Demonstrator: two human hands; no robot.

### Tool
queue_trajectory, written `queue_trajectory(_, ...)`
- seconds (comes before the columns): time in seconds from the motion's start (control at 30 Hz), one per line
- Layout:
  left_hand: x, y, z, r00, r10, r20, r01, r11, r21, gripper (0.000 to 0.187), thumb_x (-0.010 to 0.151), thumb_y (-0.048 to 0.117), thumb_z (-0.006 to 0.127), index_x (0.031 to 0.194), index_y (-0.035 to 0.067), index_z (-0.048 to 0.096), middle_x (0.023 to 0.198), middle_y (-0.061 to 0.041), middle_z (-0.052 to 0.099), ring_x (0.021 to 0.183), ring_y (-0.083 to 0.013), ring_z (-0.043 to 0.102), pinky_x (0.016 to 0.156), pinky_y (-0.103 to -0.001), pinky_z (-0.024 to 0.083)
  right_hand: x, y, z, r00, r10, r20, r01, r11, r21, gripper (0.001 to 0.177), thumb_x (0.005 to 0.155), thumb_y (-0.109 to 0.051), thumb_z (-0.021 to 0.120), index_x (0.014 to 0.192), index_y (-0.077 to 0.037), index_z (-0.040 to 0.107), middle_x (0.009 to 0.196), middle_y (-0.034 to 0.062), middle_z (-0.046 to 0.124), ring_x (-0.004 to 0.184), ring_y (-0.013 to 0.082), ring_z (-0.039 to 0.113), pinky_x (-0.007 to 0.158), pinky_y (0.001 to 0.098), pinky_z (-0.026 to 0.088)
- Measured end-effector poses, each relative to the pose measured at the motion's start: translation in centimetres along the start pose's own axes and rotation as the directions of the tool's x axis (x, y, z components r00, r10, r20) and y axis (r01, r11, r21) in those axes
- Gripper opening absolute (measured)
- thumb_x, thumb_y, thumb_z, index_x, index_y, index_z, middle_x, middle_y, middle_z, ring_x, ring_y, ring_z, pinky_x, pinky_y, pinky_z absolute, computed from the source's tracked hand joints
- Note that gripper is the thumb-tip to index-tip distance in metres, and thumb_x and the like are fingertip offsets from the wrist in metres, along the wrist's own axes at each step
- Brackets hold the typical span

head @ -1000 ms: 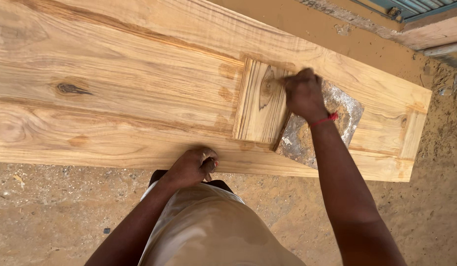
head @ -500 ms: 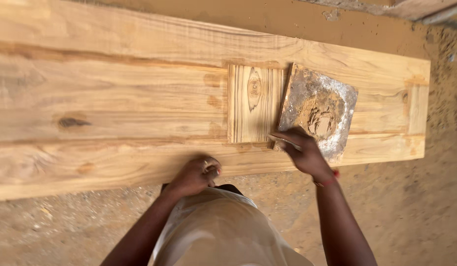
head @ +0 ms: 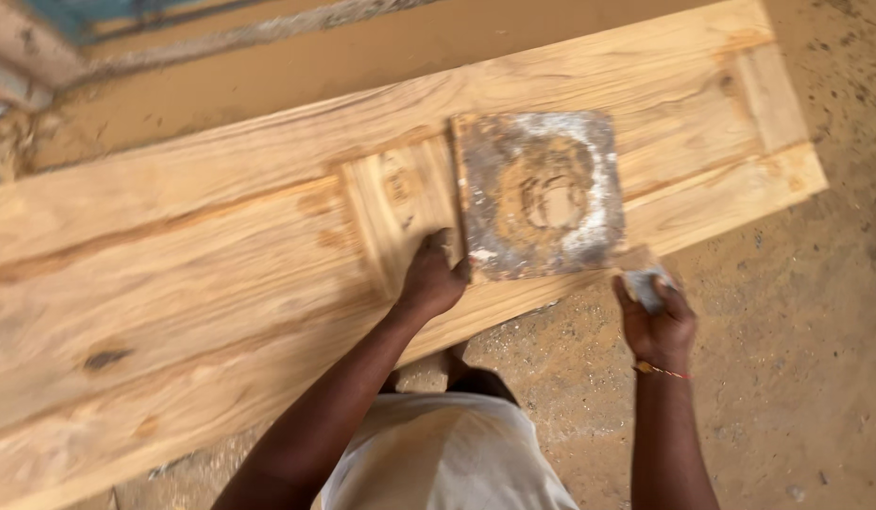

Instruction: The person sands a wooden door with a sanding block, focusing on the edges and corners. They periodically dip the sanding block into a container of wood filler paste and continue sanding the door's surface.

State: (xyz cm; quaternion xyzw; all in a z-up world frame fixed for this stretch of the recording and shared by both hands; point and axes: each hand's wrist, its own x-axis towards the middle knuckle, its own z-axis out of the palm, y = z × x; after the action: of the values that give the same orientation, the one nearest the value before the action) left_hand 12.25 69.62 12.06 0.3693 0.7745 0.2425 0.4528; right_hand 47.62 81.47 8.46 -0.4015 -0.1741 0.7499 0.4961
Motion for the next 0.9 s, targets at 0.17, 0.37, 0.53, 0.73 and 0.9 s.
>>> queue_trajectory(0.17,2.4,1.5,3.7,0.960,0.142,-0.243,-0.114,0.986,0.124,0.070,0.092,0.023,0.071,0.145,-0.011,0.039,0.140,-0.031,0.049,0.129,-0.0436,0.052,0.107,-0.050,0.043,6.0,0.6,0.3,0.993,-0.067,0.095,0.075,0.994,-0.083,0.043,0.097,-0.007,0.062,0.137,0.009,0.063,0.114,0.0157,0.070,0.111,0.0274,0.067,0.112,0.0468,0.051)
queue_trajectory(0.37,3.3,2.7,5.9,0.910,-0.075,-0.407,0.066,0.997,-0.036,0.040,0.093,0.022,0.067,0.120,-0.005,0.062,0.099,-0.021,0.070,0.090,-0.0324,0.070,0.082,-0.044,0.055,9.4,0.2,0.9,1.000,-0.006,-0.023,-0.001,0.963,-0.269,0.046,0.091,-0.002,0.053,0.135,0.012,0.056,0.127,0.0169,0.071,0.118,0.0257,0.069,0.106,0.0356,0.056)
queue_trajectory(0.53,4.6,3.1,6.0,0.866,-0.382,-0.322,0.286,0.908,-0.306,0.047,0.093,0.044,0.068,0.104,-0.001,0.073,0.082,-0.014,0.070,0.074,-0.0266,0.066,0.070,-0.042,0.054,10.5,0.7,-1.5,0.994,-0.021,0.104,0.052,0.953,-0.298,0.043,0.095,-0.002,0.056,0.134,0.013,0.061,0.129,0.0157,0.069,0.118,0.0211,0.064,0.098,0.0297,0.050)
queue_trajectory(0.73,3.6,0.7,8.5,0.892,-0.371,-0.258,0.231,0.866,-0.444,0.075,0.093,0.068,0.054,0.126,0.001,0.065,0.096,-0.013,0.073,0.090,-0.0231,0.067,0.081,-0.041,0.055,8.7,-0.9,-5.9,0.983,0.111,0.143,-0.099,0.991,-0.085,0.044,0.101,-0.009,0.056,0.140,0.011,0.058,0.121,0.0164,0.068,0.109,0.0242,0.066,0.096,0.0357,0.051)
queue_trajectory(0.9,-3.0,-4.0,12.1,0.843,-0.485,-0.232,0.313,0.794,-0.521,0.095,0.107,0.073,0.054,0.122,-0.021,0.057,0.087,-0.025,0.049,0.081,-0.0349,0.050,0.077,-0.052,0.053,5.7,-3.3,-6.3,0.953,0.218,0.213,-0.207,0.976,-0.073,0.043,0.100,-0.011,0.058,0.138,0.008,0.055,0.130,0.0183,0.066,0.125,0.0301,0.063,0.116,0.0466,0.046)
